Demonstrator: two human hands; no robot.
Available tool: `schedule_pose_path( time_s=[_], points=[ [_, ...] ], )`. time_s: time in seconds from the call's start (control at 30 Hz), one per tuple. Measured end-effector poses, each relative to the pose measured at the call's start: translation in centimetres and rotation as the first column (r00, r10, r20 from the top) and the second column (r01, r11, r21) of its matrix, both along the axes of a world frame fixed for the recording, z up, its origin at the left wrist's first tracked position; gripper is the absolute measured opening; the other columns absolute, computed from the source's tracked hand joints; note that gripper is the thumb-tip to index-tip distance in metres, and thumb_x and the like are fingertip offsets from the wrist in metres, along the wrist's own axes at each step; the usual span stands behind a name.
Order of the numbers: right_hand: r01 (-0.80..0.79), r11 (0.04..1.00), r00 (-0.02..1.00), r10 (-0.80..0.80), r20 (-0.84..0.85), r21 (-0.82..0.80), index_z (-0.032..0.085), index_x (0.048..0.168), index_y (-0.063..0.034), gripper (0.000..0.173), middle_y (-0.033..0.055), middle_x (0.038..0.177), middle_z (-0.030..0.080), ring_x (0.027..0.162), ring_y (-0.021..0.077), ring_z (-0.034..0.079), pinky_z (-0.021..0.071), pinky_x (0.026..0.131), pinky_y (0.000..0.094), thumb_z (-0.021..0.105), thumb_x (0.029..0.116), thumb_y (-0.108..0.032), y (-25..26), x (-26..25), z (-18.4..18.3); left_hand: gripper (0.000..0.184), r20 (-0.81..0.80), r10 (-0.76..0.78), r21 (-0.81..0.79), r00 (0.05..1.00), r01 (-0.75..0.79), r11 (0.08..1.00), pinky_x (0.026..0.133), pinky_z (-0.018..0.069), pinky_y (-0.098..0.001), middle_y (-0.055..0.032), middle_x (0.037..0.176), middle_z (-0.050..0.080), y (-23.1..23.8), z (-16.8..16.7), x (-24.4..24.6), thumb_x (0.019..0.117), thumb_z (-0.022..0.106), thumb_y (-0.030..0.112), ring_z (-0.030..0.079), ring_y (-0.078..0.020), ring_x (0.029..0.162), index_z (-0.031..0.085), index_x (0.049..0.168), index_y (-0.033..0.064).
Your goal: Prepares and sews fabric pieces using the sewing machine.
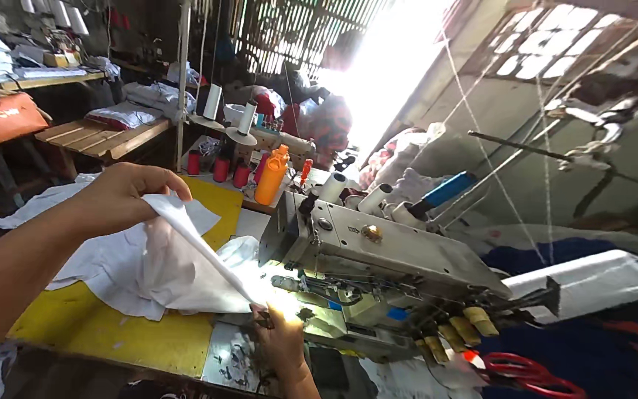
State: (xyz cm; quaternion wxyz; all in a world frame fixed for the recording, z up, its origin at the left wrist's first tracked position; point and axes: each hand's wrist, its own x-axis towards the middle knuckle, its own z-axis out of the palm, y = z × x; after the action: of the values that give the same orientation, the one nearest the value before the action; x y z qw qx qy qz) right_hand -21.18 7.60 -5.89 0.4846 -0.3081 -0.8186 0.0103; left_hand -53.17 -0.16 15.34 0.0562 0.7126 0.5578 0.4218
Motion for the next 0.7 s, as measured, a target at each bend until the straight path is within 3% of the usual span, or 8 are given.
schedule_pose_path(
  time_s=[0.07, 0.13, 0.23, 0.33, 0.4, 0.5, 0.6, 0.7],
  points=[
    [-0.015, 0.998, 0.999, 0.013, 0.040, 0.061, 0.082, 0.093, -0.0118, 0.021, 0.0064, 0.077, 0.076, 0.067, 0.0190, 0.073, 0.0592, 0.060, 0.0369, 0.068, 0.0881, -0.026, 0.4, 0.1, -0.5, 0.021, -0.010, 0.011, 0.010, 1.000, -0.011, 1.000, 0.059, 0.0486, -0.0175, 0.0107, 0.073, 0.066, 0.2, -0.1, -0.7, 0.0801, 0.070, 0.010, 0.058, 0.0028, 0.064, 0.078, 0.099, 0.0170],
    [-0.016, 0.999, 0.998, 0.014, 0.060, 0.039, 0.083, 0.089, -0.0149, 0.023, 0.0049, 0.076, 0.076, 0.068, 0.0188, 0.073, 0.0583, 0.060, 0.0380, 0.064, 0.0896, -0.027, 0.4, 0.3, -0.8, 0.019, -0.104, 0.031, 0.057, 0.994, -0.025, 0.998, 0.067, 0.0517, -0.0190, 0.0095, 0.083, 0.068, 0.6, -0.4, -1.5, 0.0818, 0.071, 0.017, 0.061, 0.0015, 0.074, 0.079, 0.099, 0.0175],
    [-0.148, 0.984, 0.988, 0.143, -0.054, -0.101, 0.076, 0.076, -0.0095, 0.032, 0.0024, 0.066, 0.069, 0.063, 0.0092, 0.066, 0.0552, 0.060, 0.0281, 0.057, 0.0950, -0.027, 0.2, 0.5, -0.7, 0.015, -0.019, -0.014, -0.026, 1.000, 0.014, 1.000, 0.074, 0.0553, -0.0181, 0.0091, 0.092, 0.072, 0.4, -0.1, -1.5, 0.0921, 0.067, 0.017, 0.065, 0.0017, 0.082, 0.077, 0.102, 0.0158],
    [-0.410, 0.842, 0.905, 0.325, -0.277, -0.352, 0.065, 0.072, -0.0062, 0.040, -0.0026, 0.058, 0.058, 0.053, -0.0009, 0.055, 0.0494, 0.053, 0.0166, 0.053, 0.1043, -0.025, -0.5, 0.9, 0.0, 0.015, 0.090, -0.044, -0.103, 0.995, 0.054, 0.993, 0.069, 0.0555, -0.0175, 0.0082, 0.087, 0.074, 0.0, 0.6, -0.7, 0.0979, 0.062, 0.013, 0.067, 0.0023, 0.075, 0.076, 0.103, 0.0138],
    [-0.475, 0.727, 0.876, 0.337, -0.346, -0.495, 0.063, 0.070, -0.0077, 0.036, -0.0053, 0.055, 0.056, 0.049, -0.0012, 0.054, 0.0482, 0.049, 0.0170, 0.056, 0.1020, -0.023, -1.0, 1.4, 1.0, 0.015, 0.049, -0.044, -0.056, 0.998, 0.047, 0.997, 0.067, 0.0534, -0.0153, 0.0102, 0.088, 0.073, 0.2, 0.6, -0.6, 0.0972, 0.063, 0.018, 0.065, 0.0044, 0.075, 0.076, 0.104, 0.0155],
    [-0.453, 0.669, 0.890, 0.299, -0.344, -0.589, 0.066, 0.070, -0.0079, 0.026, -0.0063, 0.053, 0.054, 0.045, -0.0014, 0.050, 0.0434, 0.044, 0.0176, 0.068, 0.0924, -0.020, -2.1, 1.6, 3.1, 0.015, -0.001, -0.056, 0.019, 0.998, 0.056, 0.998, 0.065, 0.0505, -0.0153, 0.0102, 0.088, 0.070, 0.6, 1.1, -0.4, 0.0936, 0.067, 0.021, 0.062, 0.0035, 0.074, 0.078, 0.104, 0.0174],
    [-0.454, 0.631, 0.891, 0.314, -0.327, -0.629, 0.068, 0.075, -0.0076, 0.022, -0.0068, 0.054, 0.056, 0.046, -0.0022, 0.052, 0.0449, 0.045, 0.0164, 0.069, 0.0933, -0.020, -2.6, 1.9, 5.1, 0.015, 0.002, -0.159, 0.081, 0.987, 0.158, 0.984, 0.065, 0.0498, -0.0117, 0.0105, 0.086, 0.067, 0.7, 2.4, 0.4, 0.0923, 0.069, 0.021, 0.061, 0.0033, 0.077, 0.080, 0.103, 0.0180],
    [-0.248, 0.644, 0.969, 0.180, -0.172, -0.723, 0.072, 0.074, -0.0077, 0.027, -0.0054, 0.056, 0.059, 0.049, 0.0006, 0.054, 0.0484, 0.049, 0.0226, 0.068, 0.0921, -0.028, -1.5, 2.1, 4.2, 0.015, 0.021, -0.274, 0.112, 0.962, 0.270, 0.956, 0.072, 0.0524, -0.0120, 0.0091, 0.089, 0.071, 0.2, 4.2, 1.4, 0.0919, 0.069, 0.016, 0.065, 0.0017, 0.084, 0.081, 0.101, 0.0170]
  ],
)
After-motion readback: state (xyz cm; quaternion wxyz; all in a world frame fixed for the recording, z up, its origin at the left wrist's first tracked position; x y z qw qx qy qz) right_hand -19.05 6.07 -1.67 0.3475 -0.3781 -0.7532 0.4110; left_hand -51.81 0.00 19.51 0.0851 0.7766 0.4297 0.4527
